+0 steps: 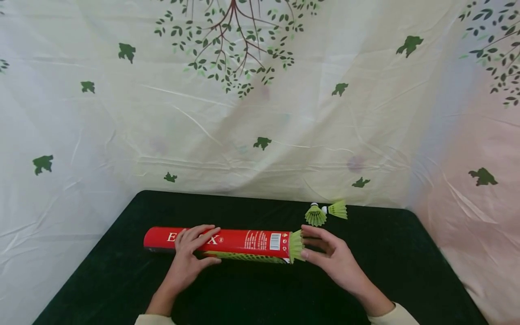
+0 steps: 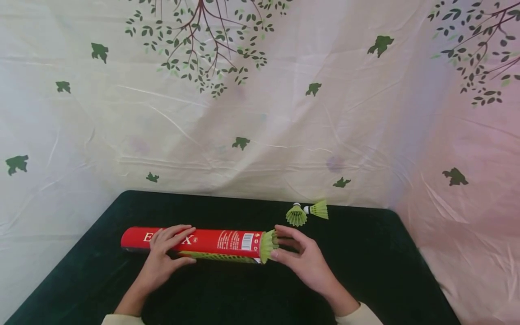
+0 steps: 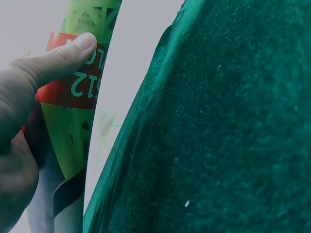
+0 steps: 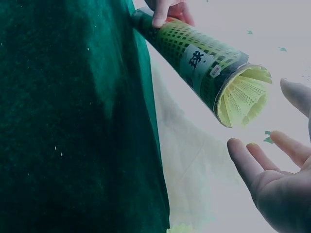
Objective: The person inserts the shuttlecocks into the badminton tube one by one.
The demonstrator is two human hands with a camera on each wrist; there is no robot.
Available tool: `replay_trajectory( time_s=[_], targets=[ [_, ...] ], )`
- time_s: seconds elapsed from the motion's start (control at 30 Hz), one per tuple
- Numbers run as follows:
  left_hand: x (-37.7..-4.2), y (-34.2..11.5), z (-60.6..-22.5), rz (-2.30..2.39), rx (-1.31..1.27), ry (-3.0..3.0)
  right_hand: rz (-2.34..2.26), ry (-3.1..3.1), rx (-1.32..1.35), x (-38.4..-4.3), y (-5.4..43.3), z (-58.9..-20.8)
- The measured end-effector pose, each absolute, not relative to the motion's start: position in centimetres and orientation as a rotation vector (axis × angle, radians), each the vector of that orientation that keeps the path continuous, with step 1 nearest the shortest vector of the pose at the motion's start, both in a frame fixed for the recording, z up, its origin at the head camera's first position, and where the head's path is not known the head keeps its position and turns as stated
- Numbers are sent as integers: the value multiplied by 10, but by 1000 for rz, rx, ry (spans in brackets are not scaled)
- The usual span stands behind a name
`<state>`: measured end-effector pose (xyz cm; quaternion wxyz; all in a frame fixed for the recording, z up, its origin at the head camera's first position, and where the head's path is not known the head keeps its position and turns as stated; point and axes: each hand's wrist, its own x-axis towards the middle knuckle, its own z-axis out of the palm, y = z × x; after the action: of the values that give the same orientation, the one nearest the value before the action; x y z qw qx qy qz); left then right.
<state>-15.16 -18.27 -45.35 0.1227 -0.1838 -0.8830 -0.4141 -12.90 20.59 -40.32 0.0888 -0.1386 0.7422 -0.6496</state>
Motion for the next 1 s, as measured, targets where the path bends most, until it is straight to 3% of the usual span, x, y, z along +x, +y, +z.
replay_trajectory(
  time_s=[1.0],
  targets=[
    [-160,-186,-453,-1219,-554,-2567,-1997,2178,-318,-130,179,-404]
  ],
)
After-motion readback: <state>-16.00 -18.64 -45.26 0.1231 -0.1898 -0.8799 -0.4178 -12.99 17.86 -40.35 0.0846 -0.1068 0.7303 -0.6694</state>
